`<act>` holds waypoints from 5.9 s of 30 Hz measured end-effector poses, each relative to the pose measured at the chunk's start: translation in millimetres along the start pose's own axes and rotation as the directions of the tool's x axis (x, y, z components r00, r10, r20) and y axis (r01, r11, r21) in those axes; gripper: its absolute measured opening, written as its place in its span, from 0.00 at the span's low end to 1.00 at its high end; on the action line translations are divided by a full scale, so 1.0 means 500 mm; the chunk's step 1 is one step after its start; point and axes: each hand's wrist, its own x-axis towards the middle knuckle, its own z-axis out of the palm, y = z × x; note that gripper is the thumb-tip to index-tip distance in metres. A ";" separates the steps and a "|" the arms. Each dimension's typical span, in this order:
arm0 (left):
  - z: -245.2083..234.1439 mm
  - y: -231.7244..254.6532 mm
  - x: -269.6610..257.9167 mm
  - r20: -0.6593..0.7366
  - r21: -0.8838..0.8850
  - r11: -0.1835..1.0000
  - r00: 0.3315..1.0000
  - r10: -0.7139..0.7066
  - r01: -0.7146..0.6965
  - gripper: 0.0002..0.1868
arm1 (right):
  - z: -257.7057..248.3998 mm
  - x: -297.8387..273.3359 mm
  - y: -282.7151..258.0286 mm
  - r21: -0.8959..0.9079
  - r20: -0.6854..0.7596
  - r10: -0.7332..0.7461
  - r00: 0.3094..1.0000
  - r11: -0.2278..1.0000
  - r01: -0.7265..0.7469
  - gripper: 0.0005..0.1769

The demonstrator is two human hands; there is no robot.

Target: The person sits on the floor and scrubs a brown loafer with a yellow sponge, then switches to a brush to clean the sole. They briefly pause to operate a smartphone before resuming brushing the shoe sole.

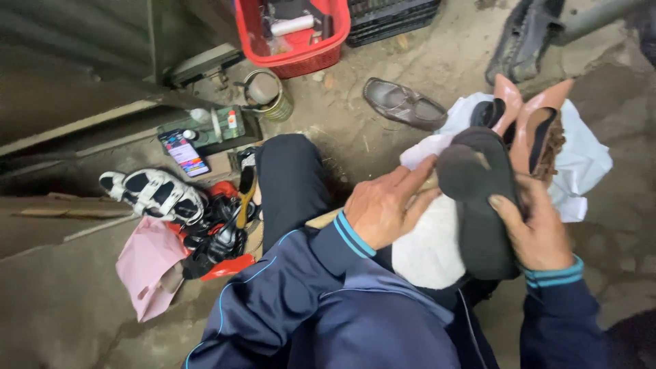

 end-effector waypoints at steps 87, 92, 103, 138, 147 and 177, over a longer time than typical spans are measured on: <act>0.046 0.009 -0.087 -0.116 -0.325 0.945 0.993 -0.011 -0.027 0.07 | 0.151 0.046 -0.083 0.862 -0.468 0.719 0.513 0.499 0.088 0.26; 0.046 0.007 -0.062 -0.024 -0.325 0.945 0.998 -0.051 0.041 0.17 | 0.127 0.044 -0.047 0.905 -0.382 0.722 0.577 0.419 0.076 0.30; 0.060 -0.017 -0.051 -0.122 -0.462 0.886 0.987 -0.102 0.035 0.14 | 0.079 -0.020 0.007 0.970 0.083 0.550 0.831 0.146 -0.194 0.26; 0.052 -0.016 -0.031 0.084 -0.379 0.907 0.983 -0.166 0.186 0.22 | 0.047 -0.140 0.083 0.147 -0.178 0.304 0.936 0.948 -0.281 0.14; 0.029 -0.004 -0.013 0.158 -0.277 0.955 0.985 -0.063 0.106 0.15 | -0.053 -0.176 -0.240 -0.375 -0.052 -0.868 0.494 0.475 0.796 0.05; 0.043 -0.024 -0.012 0.148 -0.353 0.913 0.976 -0.162 0.205 0.19 | 0.032 0.067 0.022 -0.320 0.154 -0.544 0.825 0.762 0.563 0.62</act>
